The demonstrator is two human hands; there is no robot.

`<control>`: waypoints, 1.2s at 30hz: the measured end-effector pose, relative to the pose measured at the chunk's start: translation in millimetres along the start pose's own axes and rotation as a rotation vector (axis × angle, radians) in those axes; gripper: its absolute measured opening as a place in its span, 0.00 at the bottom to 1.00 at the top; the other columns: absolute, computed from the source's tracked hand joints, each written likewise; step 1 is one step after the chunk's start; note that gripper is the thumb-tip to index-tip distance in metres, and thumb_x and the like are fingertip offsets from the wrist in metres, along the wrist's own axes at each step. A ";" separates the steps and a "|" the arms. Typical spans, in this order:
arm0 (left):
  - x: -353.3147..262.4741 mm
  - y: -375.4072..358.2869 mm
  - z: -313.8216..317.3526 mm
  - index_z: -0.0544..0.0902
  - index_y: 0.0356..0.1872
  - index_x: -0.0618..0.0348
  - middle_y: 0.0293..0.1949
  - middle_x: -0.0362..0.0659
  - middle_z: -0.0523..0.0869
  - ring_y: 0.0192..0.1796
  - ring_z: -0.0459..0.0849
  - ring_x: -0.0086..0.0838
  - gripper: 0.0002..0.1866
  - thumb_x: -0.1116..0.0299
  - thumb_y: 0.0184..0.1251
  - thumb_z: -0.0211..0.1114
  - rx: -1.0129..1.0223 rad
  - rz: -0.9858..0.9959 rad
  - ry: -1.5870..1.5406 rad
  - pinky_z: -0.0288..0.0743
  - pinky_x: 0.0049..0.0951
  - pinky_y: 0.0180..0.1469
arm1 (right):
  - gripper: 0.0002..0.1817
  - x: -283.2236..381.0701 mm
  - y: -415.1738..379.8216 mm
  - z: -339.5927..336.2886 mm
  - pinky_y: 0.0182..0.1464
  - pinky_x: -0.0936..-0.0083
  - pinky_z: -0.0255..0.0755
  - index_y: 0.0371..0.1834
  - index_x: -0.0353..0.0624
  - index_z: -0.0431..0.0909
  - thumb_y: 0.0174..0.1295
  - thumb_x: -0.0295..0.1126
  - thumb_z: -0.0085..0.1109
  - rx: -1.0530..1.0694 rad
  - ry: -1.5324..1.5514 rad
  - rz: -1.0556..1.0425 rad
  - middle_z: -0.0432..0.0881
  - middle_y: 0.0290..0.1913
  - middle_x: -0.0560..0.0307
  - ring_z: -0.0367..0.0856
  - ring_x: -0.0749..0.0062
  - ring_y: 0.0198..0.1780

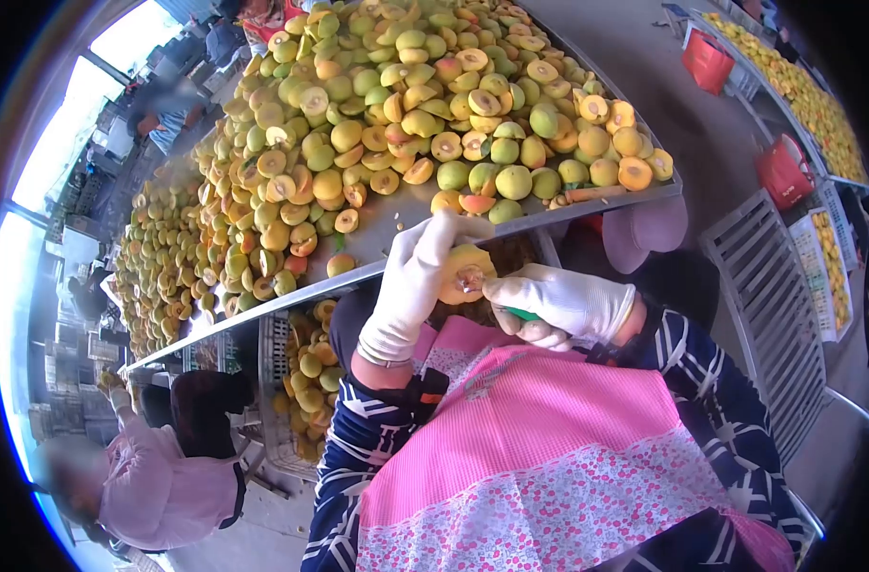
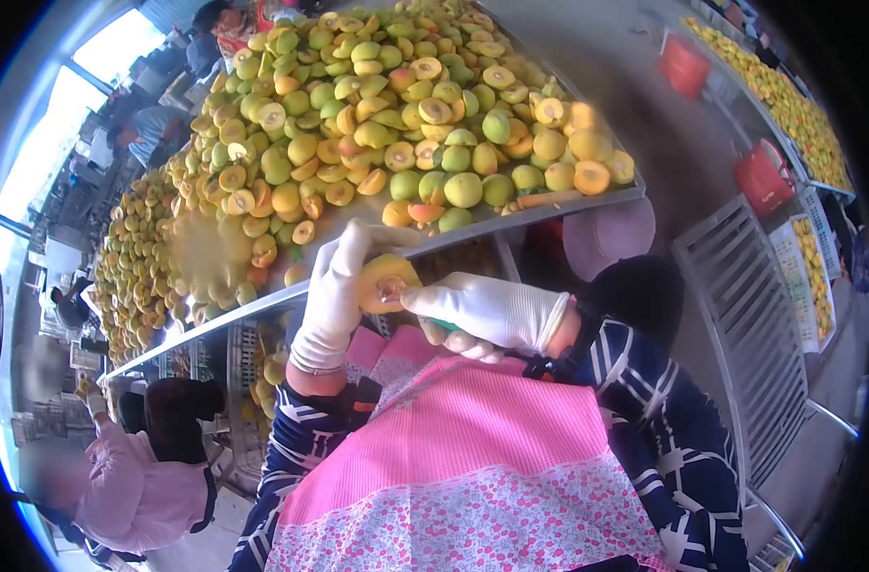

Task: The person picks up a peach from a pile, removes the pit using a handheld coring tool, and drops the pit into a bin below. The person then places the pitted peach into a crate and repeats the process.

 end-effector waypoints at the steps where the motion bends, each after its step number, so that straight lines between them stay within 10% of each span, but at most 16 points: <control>1: -0.6 -2.0 -0.1 0.83 0.56 0.66 0.42 0.48 0.89 0.40 0.87 0.32 0.24 0.52 0.80 0.54 -0.045 0.118 -0.090 0.81 0.29 0.47 | 0.30 0.8 3.1 2.3 0.16 0.80 0.54 0.29 0.42 0.75 0.79 0.59 0.49 -0.007 0.049 -0.019 0.63 0.16 0.68 0.59 0.83 0.14; 5: 29.4 -15.8 17.8 0.81 0.57 0.68 0.41 0.49 0.89 0.37 0.85 0.31 0.31 0.45 0.85 0.46 -0.386 0.218 -0.564 0.80 0.29 0.44 | 0.31 -3.7 20.8 11.6 0.15 0.79 0.55 0.29 0.43 0.73 0.78 0.61 0.47 0.012 0.131 -0.053 0.64 0.16 0.68 0.60 0.81 0.13; 9: 23.8 -12.2 3.3 0.87 0.38 0.67 0.33 0.49 0.90 0.28 0.86 0.29 0.28 0.49 0.83 0.54 -0.334 0.196 -0.440 0.77 0.22 0.31 | 0.32 2.2 20.6 21.5 0.15 0.79 0.54 0.28 0.43 0.72 0.79 0.61 0.45 0.110 0.153 0.008 0.62 0.15 0.68 0.60 0.81 0.13; 17: 7.7 5.4 3.0 0.87 0.35 0.67 0.32 0.47 0.90 0.29 0.86 0.28 0.33 0.46 0.85 0.46 0.019 0.189 0.000 0.76 0.22 0.34 | 0.30 18.1 12.5 11.3 0.15 0.80 0.52 0.28 0.44 0.72 0.81 0.58 0.43 0.095 -0.043 0.025 0.60 0.15 0.69 0.56 0.83 0.12; 21: -7.7 -3.4 5.7 0.86 0.43 0.67 0.33 0.48 0.90 0.31 0.87 0.31 0.37 0.42 0.87 0.38 -0.404 0.206 -0.236 0.79 0.26 0.36 | 0.33 16.7 19.4 22.0 0.14 0.79 0.54 0.27 0.43 0.72 0.79 0.61 0.44 0.155 0.212 -0.054 0.62 0.15 0.67 0.58 0.81 0.11; 27: -31.2 0.2 9.6 0.88 0.37 0.69 0.34 0.50 0.90 0.33 0.88 0.32 0.39 0.45 0.88 0.35 -0.192 0.694 0.254 0.82 0.28 0.43 | 0.31 11.2 16.1 25.9 0.12 0.81 0.52 0.30 0.44 0.75 0.81 0.60 0.44 0.356 0.409 0.068 0.60 0.14 0.68 0.55 0.83 0.10; 36: 3.1 13.0 14.3 0.86 0.35 0.67 0.30 0.51 0.88 0.32 0.85 0.37 0.41 0.38 0.85 0.37 0.099 0.275 -0.565 0.79 0.33 0.42 | 0.28 8.5 26.3 30.3 0.12 0.82 0.49 0.31 0.44 0.74 0.81 0.58 0.45 0.403 0.405 0.014 0.60 0.14 0.68 0.53 0.83 0.10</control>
Point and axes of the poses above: each hand's wrist, its own y-axis towards the middle knuckle, its own z-axis out of the palm, x = y × z, the point moved 7 cm from there along y, towards the middle knuckle
